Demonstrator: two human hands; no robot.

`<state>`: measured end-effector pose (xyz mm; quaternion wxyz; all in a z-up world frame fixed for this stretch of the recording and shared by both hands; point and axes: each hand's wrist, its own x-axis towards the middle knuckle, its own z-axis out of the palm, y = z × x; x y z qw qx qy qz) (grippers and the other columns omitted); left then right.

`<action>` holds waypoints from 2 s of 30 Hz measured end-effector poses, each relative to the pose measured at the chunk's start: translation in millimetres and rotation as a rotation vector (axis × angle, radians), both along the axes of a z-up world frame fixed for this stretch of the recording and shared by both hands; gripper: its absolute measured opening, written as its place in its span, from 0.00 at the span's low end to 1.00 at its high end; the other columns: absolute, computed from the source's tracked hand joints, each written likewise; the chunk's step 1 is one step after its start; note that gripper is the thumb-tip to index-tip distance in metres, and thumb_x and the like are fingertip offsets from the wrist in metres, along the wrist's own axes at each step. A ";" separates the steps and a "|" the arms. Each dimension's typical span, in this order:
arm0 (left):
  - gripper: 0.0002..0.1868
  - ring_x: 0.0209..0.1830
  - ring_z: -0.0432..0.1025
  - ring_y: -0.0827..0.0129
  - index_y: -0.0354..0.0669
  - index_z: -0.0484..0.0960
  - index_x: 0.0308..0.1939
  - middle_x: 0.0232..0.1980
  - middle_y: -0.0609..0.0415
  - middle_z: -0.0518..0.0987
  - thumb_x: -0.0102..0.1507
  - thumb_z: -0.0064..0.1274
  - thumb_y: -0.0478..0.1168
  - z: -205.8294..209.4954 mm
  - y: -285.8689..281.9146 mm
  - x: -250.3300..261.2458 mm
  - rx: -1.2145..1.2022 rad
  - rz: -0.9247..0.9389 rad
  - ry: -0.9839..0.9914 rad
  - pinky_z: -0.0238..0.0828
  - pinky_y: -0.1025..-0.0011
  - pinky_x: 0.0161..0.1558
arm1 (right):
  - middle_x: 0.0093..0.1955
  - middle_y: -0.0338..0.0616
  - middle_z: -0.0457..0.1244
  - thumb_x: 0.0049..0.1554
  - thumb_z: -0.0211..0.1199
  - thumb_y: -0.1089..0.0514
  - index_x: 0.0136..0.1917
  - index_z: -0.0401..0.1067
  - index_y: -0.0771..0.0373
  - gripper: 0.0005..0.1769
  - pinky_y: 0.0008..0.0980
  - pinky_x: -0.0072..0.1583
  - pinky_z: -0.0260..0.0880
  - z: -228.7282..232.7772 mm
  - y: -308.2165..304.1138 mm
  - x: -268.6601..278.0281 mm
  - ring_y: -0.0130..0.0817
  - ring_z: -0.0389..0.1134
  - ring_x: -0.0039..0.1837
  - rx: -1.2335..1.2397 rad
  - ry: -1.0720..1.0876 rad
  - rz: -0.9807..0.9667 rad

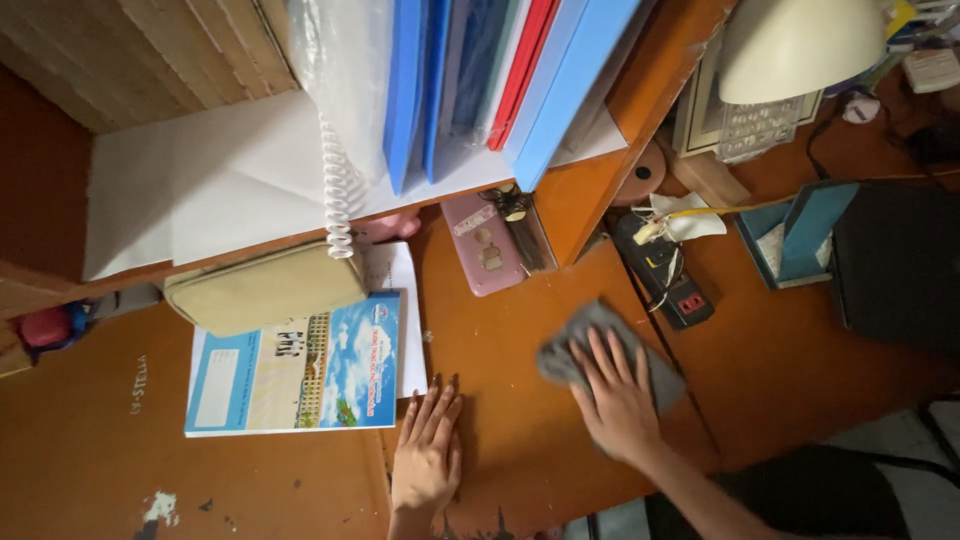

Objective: The person clears a cluttered wooden desk by moving a notebook and pencil case aside, then wipes the surface with a gray cloth. They return the items to the desk and briefly handle a small blue box and a pink pouch.

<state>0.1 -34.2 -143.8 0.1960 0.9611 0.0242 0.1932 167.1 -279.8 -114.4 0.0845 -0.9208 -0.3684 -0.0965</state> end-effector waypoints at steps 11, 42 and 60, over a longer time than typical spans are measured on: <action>0.29 0.75 0.51 0.64 0.45 0.64 0.68 0.74 0.57 0.58 0.61 0.37 0.39 1.9 -1.6 1.0 0.050 0.005 0.007 0.41 0.61 0.73 | 0.79 0.42 0.43 0.62 0.38 0.40 0.75 0.54 0.55 0.32 0.55 0.74 0.32 -32.1 34.0 84.1 0.40 0.39 0.80 0.073 -0.017 -0.047; 0.30 0.76 0.49 0.62 0.45 0.64 0.68 0.74 0.55 0.58 0.59 0.36 0.37 -2.1 -0.4 -2.5 -0.009 0.003 0.095 0.38 0.59 0.73 | 0.79 0.45 0.43 0.64 0.36 0.42 0.74 0.54 0.52 0.29 0.57 0.73 0.28 6.6 7.4 -49.8 0.48 0.37 0.79 -0.031 0.134 0.262; 0.29 0.75 0.50 0.59 0.39 0.65 0.66 0.73 0.51 0.60 0.59 0.35 0.35 2.6 0.6 -3.4 -0.046 -0.013 0.055 0.41 0.58 0.72 | 0.79 0.44 0.43 0.61 0.38 0.39 0.71 0.57 0.51 0.30 0.62 0.73 0.28 -19.6 75.3 3.0 0.48 0.38 0.79 -0.002 0.078 0.124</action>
